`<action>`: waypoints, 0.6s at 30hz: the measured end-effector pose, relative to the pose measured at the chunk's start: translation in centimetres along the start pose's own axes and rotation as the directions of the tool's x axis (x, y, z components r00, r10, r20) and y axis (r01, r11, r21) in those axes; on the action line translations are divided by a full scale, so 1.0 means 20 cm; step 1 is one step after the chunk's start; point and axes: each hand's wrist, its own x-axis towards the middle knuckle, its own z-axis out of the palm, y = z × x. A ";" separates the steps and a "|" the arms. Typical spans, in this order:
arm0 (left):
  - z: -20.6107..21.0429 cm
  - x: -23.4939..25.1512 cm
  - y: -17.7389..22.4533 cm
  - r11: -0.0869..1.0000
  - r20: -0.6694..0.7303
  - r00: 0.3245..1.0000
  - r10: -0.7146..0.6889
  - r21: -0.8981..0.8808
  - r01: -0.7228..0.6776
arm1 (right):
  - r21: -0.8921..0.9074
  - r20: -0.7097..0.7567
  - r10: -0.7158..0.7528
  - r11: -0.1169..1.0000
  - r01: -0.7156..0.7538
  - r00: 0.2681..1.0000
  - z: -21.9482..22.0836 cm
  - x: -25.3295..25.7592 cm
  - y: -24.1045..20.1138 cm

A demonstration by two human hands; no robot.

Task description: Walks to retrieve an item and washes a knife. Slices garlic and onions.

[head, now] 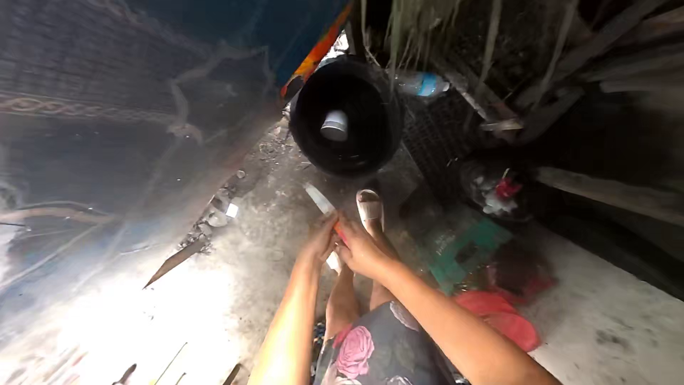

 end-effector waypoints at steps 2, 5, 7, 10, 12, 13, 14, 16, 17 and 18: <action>-0.18 0.05 0.07 0.999 0.005 1.000 0.028 -0.044 -0.028 | 0.101 0.022 -0.122 0.988 0.119 0.992 -0.02 0.15 0.00; -0.42 0.19 0.19 0.991 -0.110 0.994 -0.009 -0.130 -0.006 | -0.200 -0.146 -0.181 0.968 0.151 0.972 -0.18 0.52 0.10; -0.56 0.33 0.24 0.982 -0.162 0.987 -0.017 -0.186 -0.013 | -0.488 -0.260 -0.191 0.872 0.042 0.947 -0.33 0.81 0.22; -0.72 0.56 0.30 0.984 -0.061 0.998 0.009 -0.179 -0.020 | -0.708 -0.261 -0.214 0.705 -0.036 0.941 -0.51 1.18 0.39; -0.81 0.72 0.33 0.981 0.042 0.999 0.004 -0.192 0.004 | -0.763 -0.285 -0.232 0.642 -0.073 0.930 -0.58 1.36 0.43; -0.83 0.78 0.35 0.981 0.063 0.998 -0.006 -0.191 0.018 | -0.791 -0.303 -0.216 0.600 -0.118 0.928 -0.60 1.43 0.43; -0.84 0.83 0.37 0.985 0.042 0.999 -0.017 -0.172 0.024 | -0.797 -0.323 -0.175 0.580 -0.168 0.930 -0.62 1.49 0.43; -0.83 0.90 0.41 0.996 -0.043 0.999 -0.013 -0.092 0.009 | -0.722 -0.397 -0.134 0.656 -0.219 0.908 -0.64 1.55 0.44; -0.82 0.93 0.43 0.998 -0.098 0.995 -0.018 -0.060 0.012 | -0.658 -0.440 -0.130 0.720 -0.221 0.889 -0.65 1.55 0.46; -0.81 0.96 0.46 0.999 -0.160 0.987 -0.026 -0.039 0.020 | -0.593 -0.483 -0.108 0.771 -0.233 0.869 -0.65 1.54 0.47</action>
